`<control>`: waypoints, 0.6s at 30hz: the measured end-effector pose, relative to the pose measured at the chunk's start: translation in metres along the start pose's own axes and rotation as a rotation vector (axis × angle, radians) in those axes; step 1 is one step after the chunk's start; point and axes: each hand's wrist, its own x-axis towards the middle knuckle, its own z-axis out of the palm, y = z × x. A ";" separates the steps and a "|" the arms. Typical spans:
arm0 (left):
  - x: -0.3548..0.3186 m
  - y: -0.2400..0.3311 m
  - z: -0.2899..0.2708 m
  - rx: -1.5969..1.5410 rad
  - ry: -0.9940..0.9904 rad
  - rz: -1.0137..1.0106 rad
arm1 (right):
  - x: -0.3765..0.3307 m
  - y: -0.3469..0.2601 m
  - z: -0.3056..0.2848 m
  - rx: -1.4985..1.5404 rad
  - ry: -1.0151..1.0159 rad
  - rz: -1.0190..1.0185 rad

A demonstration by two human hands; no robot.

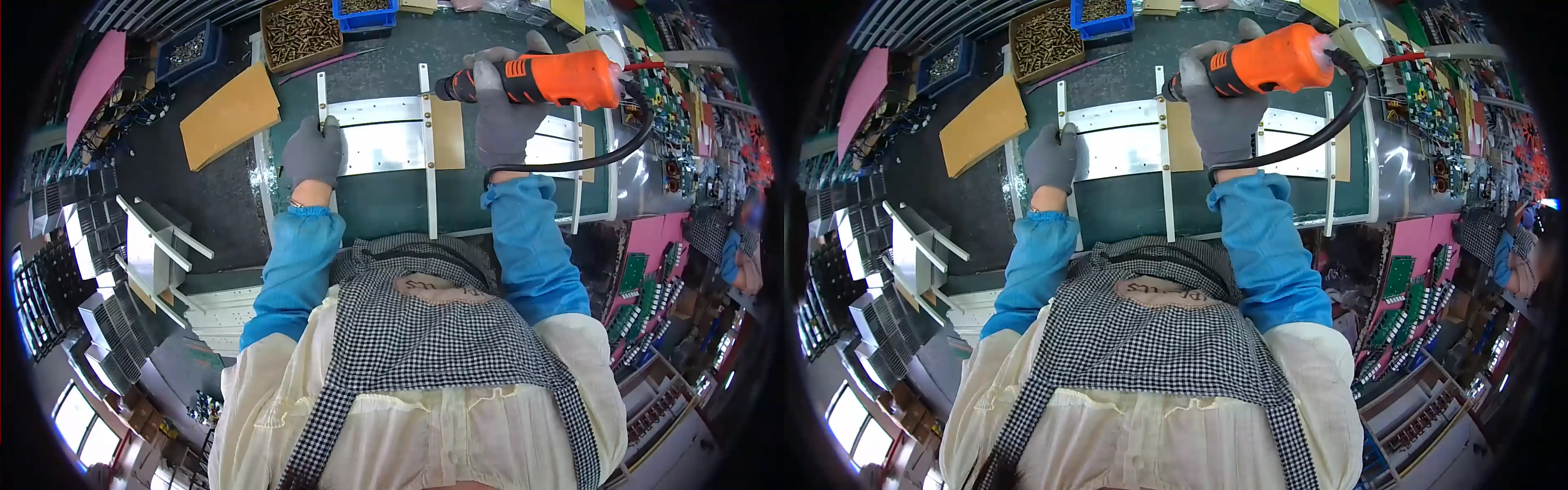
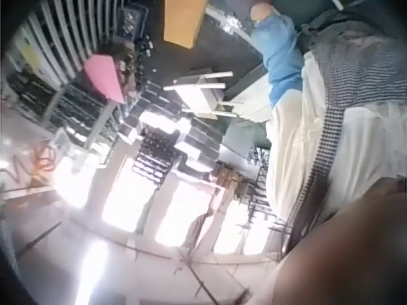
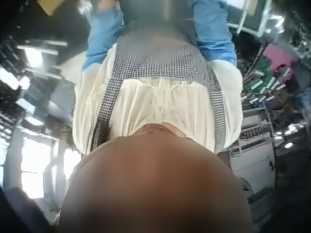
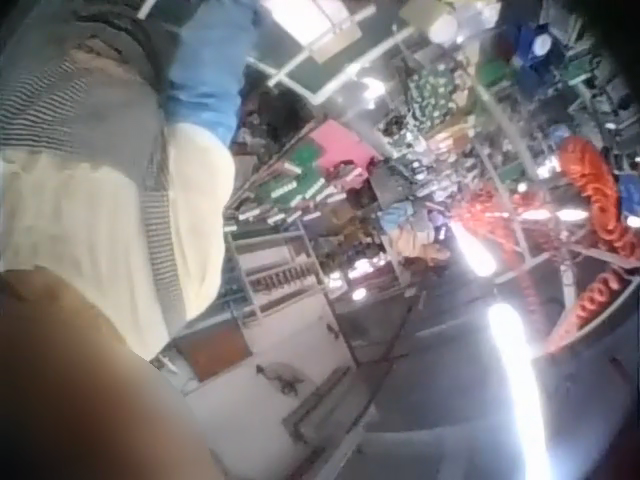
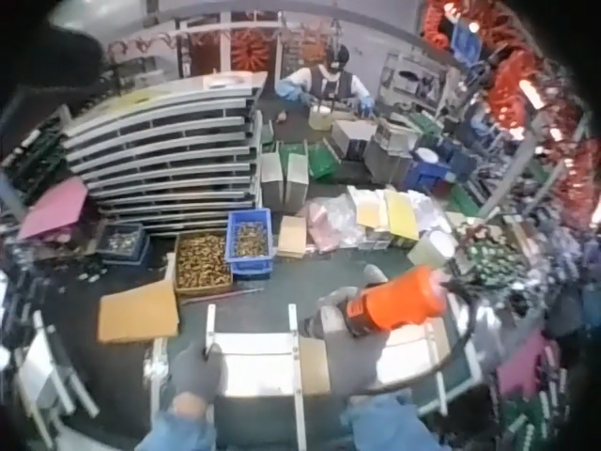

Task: Assembling metal brackets and orange panels using an electric screwdriver in a factory setting.

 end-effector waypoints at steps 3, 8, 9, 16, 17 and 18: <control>0.000 0.000 0.000 -0.003 -0.002 -0.004 | 0.000 0.000 -0.005 -0.035 -0.021 0.002; 0.001 -0.001 0.000 0.012 -0.016 -0.017 | 0.000 0.000 -0.004 0.021 -0.002 0.007; 0.000 0.000 0.000 0.007 -0.007 -0.008 | 0.000 0.000 -0.003 0.027 0.009 0.013; -0.004 0.011 -0.017 0.058 0.129 0.073 | 0.002 -0.008 -0.001 0.028 -0.103 -0.017; -0.003 0.016 -0.019 0.050 0.129 0.090 | 0.002 -0.010 -0.001 0.023 -0.096 -0.020; -0.001 0.020 -0.020 -0.004 0.194 0.273 | 0.001 -0.012 -0.001 0.033 -0.096 0.030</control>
